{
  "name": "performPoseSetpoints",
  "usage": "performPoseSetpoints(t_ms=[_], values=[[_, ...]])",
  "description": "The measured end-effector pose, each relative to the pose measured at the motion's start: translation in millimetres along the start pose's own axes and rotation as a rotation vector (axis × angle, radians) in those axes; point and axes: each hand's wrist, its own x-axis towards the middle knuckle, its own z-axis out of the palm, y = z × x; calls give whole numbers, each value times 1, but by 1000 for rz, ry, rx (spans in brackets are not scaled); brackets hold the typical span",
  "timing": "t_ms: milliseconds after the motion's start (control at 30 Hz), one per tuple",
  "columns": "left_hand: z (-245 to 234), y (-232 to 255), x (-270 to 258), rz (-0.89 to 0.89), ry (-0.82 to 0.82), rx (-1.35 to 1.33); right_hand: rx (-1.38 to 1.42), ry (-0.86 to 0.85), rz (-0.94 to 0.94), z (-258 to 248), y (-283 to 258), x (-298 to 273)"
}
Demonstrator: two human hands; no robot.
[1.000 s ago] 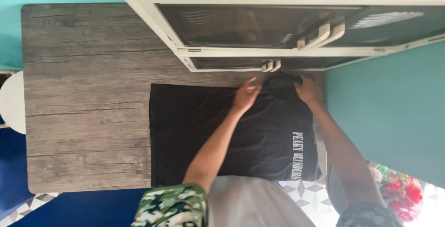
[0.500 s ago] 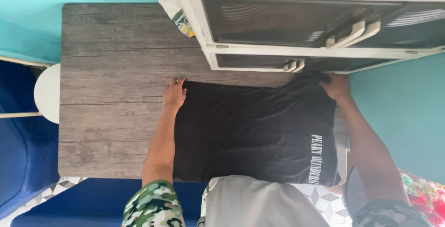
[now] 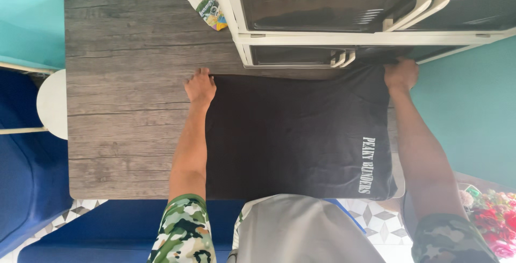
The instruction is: The person folds two shirts on a wooden table and places them inside a cabinet.
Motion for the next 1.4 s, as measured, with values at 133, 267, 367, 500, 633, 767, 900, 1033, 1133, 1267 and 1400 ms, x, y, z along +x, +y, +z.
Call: performPoseSetpoints(t_ms=[133, 267, 367, 500, 633, 767, 900, 1033, 1133, 1267, 1400], values=[[-6, -4, 3, -15, 125, -9, 171, 133, 10, 19, 9, -6], [3, -15, -6, 19, 52, 3, 134, -54, -93, 29, 16, -14], [9, -21, -10, 38, 10, -8, -45, -140, -193, 34, 5, -30], [-1, -20, -13, -35, 6, -98, -185, -165, -133, 25, -3, -38], [-22, -6, -24, -50, 330, -500, 54, -22, -75, 1, -12, -50], [-9, 33, -73, 228, 230, -414, 59, 268, -98, 6, -22, -114], [30, 90, -127, 497, 43, -355, 27, -91, -373, 50, -59, -195], [46, 94, -138, 443, 2, -241, 2, -107, -476, 88, -67, -199], [45, 56, -138, 318, -12, -165, 6, -50, -427, 94, -48, -176], [39, -10, -137, 204, 22, -136, -120, 24, -250, 89, -21, -177], [41, -40, -143, 201, 42, -161, -101, -184, -14, 85, -7, -178]])
